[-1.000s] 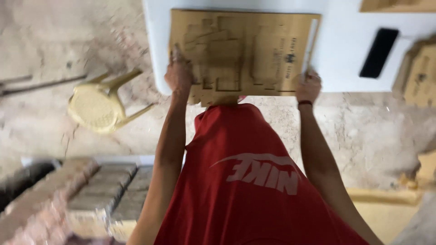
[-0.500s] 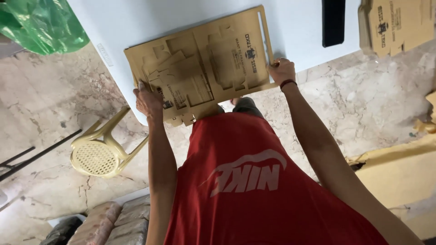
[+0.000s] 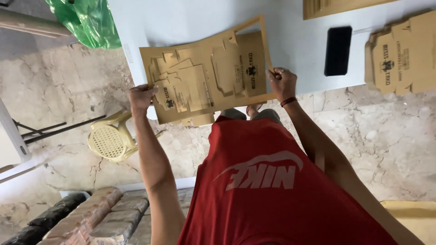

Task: The person assembles flat cardboard boxes on a white table. They fold the side flaps, tuck in the tabs, and form the box shape, repeating the process for multiple units. The person handles each box individually, aligning edges and securing the structure by hand.

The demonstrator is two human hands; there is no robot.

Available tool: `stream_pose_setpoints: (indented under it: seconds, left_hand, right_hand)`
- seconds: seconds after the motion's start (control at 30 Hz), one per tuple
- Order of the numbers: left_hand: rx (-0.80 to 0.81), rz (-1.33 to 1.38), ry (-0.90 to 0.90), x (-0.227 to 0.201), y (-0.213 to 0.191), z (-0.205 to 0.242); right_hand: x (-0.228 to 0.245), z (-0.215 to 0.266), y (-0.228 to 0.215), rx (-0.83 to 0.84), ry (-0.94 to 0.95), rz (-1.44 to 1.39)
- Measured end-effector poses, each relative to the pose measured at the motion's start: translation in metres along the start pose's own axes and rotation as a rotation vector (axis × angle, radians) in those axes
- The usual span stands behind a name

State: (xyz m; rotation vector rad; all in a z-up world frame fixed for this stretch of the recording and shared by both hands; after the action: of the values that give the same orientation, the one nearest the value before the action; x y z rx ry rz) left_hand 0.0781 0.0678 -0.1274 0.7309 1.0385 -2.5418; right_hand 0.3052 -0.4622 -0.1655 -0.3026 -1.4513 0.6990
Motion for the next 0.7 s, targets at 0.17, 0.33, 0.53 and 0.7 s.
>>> stream_pose_setpoints:
  seconds: [0.17,0.33,0.53,0.7]
  left_hand:
    - [0.032,-0.033,0.071,-0.087,-0.022,0.114]
    - [0.076,0.116,0.255,-0.134,0.002,0.124]
    - [0.227,0.261,0.457,-0.245,0.131,0.135]
    - [0.335,0.389,0.521,-0.388,0.249,0.220]
  right_hand:
    - [0.090,-0.004,-0.079,-0.123,-0.292,0.004]
    - [0.101,-0.018,-0.179,-0.420,-0.535,-0.058]
    - [0.060,-0.080,-0.344,-0.545,-0.579,0.124]
    - [0.011,-0.165,-0.482,-0.568,-0.446,0.035]
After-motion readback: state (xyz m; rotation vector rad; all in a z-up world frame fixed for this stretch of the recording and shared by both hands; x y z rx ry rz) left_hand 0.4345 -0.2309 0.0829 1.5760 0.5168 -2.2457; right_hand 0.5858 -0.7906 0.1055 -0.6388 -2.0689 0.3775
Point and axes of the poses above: each hand's wrist, its own z-axis away from the middle knuckle, its own y-axis out of the palm, x = y × z, the point moved 5 cm from there along -z, towards the middle knuckle, and after that the axes turned 11 degrees about -y, right-handed, at the moved point
